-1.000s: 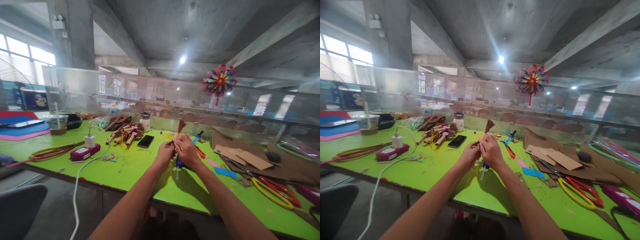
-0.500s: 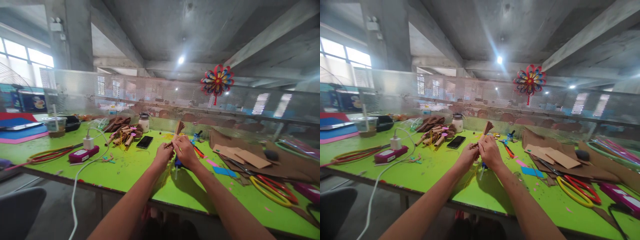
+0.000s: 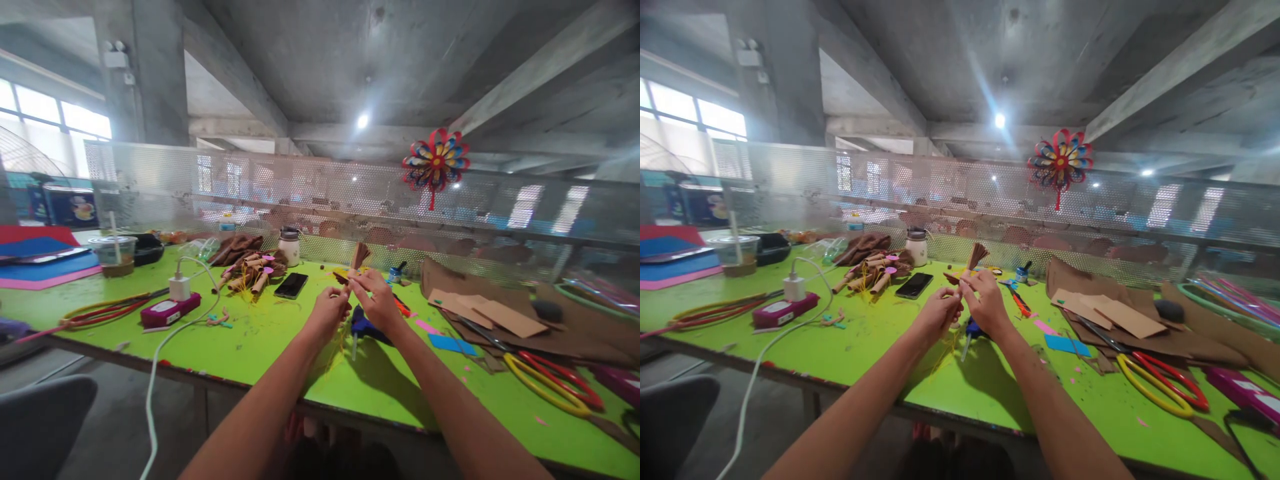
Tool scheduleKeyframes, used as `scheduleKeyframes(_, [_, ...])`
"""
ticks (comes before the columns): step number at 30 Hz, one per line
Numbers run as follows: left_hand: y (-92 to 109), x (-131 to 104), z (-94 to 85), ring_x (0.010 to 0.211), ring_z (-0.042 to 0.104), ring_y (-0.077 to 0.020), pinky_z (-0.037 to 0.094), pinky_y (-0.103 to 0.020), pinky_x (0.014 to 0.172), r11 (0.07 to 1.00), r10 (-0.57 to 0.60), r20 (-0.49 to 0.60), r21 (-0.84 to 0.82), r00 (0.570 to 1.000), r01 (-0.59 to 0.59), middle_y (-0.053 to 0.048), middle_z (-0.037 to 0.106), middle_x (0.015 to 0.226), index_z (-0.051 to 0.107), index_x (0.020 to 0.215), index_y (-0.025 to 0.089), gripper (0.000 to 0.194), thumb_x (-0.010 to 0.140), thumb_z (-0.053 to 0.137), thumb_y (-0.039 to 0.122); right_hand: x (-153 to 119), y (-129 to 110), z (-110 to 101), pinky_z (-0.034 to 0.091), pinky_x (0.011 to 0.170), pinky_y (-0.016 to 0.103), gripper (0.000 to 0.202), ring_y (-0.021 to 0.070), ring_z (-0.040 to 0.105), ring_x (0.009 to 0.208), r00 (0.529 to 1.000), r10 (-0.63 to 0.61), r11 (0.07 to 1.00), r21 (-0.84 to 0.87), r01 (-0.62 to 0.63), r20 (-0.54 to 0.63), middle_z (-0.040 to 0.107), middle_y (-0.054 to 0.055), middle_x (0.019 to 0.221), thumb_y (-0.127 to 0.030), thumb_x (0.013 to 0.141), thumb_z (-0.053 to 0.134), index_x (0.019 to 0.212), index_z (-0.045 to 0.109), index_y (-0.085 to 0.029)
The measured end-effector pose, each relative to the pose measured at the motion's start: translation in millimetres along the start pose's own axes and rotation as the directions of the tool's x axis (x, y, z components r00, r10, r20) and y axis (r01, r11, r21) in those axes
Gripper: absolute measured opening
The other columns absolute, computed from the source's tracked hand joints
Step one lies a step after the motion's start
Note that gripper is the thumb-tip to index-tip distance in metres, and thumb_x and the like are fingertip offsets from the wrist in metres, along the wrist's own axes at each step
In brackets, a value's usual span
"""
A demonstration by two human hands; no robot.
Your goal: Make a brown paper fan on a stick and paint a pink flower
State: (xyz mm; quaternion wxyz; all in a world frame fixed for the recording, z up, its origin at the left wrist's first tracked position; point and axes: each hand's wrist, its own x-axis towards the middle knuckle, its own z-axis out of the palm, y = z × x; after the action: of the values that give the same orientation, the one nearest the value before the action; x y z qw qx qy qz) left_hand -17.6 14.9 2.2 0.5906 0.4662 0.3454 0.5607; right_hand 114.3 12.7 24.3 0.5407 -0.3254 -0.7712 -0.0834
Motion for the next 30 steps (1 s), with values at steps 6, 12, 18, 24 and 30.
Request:
scheduleKeyframes(6, [4,-3,-0.1,0.042,0.048,-0.008,0.033,-0.018,0.044,1.0,-0.021,0.013,0.021,1.0,0.021,0.002,0.057,0.054,0.045,0.078,0.018,0.021,0.075,0.064,0.026,-1,10,-1,0.045,0.076,0.036,0.026,0.0211,0.052,0.082,0.998,0.036,0.999,0.025,-0.035,-0.046,0.057,0.007,0.081,-0.022,0.089,0.049,0.105,0.069,-0.017])
scheduleKeyframes(12, [4,-4,1.6,0.044,0.049,-0.0081,0.032,-0.017,0.043,0.999,0.004,0.004,0.032,1.0,-0.005,0.002,0.056,0.054,0.048,0.08,0.018,0.02,0.073,0.066,0.025,-2,9,4,0.044,0.076,0.036,0.032,0.0218,0.049,0.083,0.999,0.007,0.999,-0.044,-0.004,0.05,0.053,0.007,0.081,-0.01,0.086,0.045,0.102,0.071,-0.02])
scheduleKeyframes(18, [6,-4,1.3,0.04,0.045,-0.0072,0.03,-0.017,0.041,0.999,0.026,0.056,0.023,0.998,-0.028,0.004,0.052,0.052,0.058,0.11,0.014,0.041,0.073,0.066,0.03,-5,16,5,0.043,0.073,0.036,0.037,0.0221,0.047,0.082,0.996,-0.027,0.994,-0.102,0.036,0.089,0.05,0.007,0.08,-0.005,0.081,0.046,0.101,0.072,-0.02])
scheduleKeyframes(24, [0,2,-2.9,0.042,0.046,-0.0076,0.031,-0.018,0.043,0.999,0.044,0.049,-0.02,0.998,-0.043,0.003,0.053,0.053,0.058,0.108,0.011,0.041,0.07,0.066,0.026,-7,18,9,0.043,0.072,0.035,0.04,0.0218,0.048,0.081,0.995,-0.026,0.995,-0.098,0.035,0.093,0.049,0.006,0.079,-0.004,0.08,0.045,0.104,0.072,-0.022])
scheduleKeyframes(30, [-4,6,-5.2,0.044,0.046,-0.0079,0.031,-0.019,0.044,0.995,0.1,0.063,-0.015,0.993,-0.099,0.003,0.053,0.053,0.059,0.101,0.01,0.036,0.068,0.065,0.024,-8,15,7,0.044,0.072,0.034,0.04,0.0211,0.048,0.08,0.996,-0.012,0.994,-0.104,0.02,0.084,0.048,0.005,0.078,-0.004,0.08,0.046,0.104,0.072,-0.022])
